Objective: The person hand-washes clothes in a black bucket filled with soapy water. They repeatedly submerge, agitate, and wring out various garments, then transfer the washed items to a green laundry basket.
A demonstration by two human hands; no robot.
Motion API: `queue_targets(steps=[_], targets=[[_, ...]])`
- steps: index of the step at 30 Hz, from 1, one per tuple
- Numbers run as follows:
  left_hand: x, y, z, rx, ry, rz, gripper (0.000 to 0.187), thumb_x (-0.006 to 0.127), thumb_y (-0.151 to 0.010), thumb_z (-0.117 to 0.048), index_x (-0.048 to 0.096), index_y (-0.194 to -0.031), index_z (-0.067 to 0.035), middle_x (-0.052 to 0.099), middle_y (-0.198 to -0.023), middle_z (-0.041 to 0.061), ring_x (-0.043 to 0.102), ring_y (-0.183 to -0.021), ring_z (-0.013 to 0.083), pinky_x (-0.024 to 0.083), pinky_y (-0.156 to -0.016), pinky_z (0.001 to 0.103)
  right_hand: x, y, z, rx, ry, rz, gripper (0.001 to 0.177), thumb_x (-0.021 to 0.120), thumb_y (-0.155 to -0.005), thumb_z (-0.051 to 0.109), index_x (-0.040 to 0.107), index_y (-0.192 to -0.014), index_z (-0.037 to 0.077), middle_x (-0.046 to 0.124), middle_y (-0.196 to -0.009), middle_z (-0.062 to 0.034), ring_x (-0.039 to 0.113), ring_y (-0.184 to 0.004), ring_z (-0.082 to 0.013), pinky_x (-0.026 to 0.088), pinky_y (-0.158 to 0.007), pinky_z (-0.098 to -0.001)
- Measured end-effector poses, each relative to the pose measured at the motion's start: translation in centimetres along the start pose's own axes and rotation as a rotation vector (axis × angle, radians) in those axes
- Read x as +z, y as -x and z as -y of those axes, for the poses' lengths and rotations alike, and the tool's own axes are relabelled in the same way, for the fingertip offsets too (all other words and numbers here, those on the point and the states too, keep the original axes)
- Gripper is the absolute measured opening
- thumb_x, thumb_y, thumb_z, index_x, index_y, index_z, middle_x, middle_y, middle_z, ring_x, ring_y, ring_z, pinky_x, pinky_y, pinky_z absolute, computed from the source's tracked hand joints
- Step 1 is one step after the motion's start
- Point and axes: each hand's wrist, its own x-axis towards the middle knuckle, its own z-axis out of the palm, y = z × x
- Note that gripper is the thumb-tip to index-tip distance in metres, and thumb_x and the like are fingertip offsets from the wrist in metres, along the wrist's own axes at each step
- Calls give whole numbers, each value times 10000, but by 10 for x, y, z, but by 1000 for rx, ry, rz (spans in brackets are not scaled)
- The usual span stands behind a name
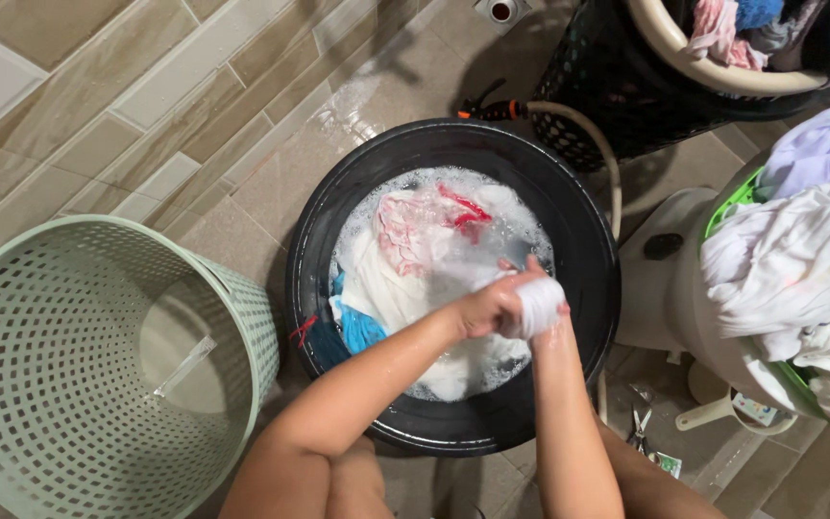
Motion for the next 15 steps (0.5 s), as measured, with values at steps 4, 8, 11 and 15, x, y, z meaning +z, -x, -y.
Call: queue_targets(steps=[4,8,11,15], targets=[[-17,-4,-29,133,91,-199,478,730,-932,-250,603,-1310,12,687,-1163,108,690,-1051,191,582,-960,353,51,17,-8,-235,100,-308,373,586,-1046,344,648,-1236,28,727,-1091,-141,690,-990,-288,566,-909,-428],[-19,-3,-38,170,126,-320,582,725,-977,-450,632,-1312,16,698,-1115,128,683,-997,214,569,-901,372,111,27,-46,-459,329,-496,349,566,-1028,310,652,-1232,41,731,-1150,-112,690,-1051,-256,548,-955,-400],[-7,6,-37,-68,366,-243,558,726,-844,-454,667,-1238,-63,744,-1083,112,724,-971,223,592,-852,372,116,24,-62,-637,675,-588,365,593,-997,297,632,-1248,35,721,-1147,-115,691,-1039,-256,555,-927,-398],[7,-4,-34,-29,-192,-504,437,786,-840,-231,667,-1204,-22,739,-1021,97,731,-905,228,600,-808,418,93,19,-53,-913,911,-656,403,629,-955,280,605,-1268,26,708,-1144,-120,693,-1024,-255,564,-888,-395]])
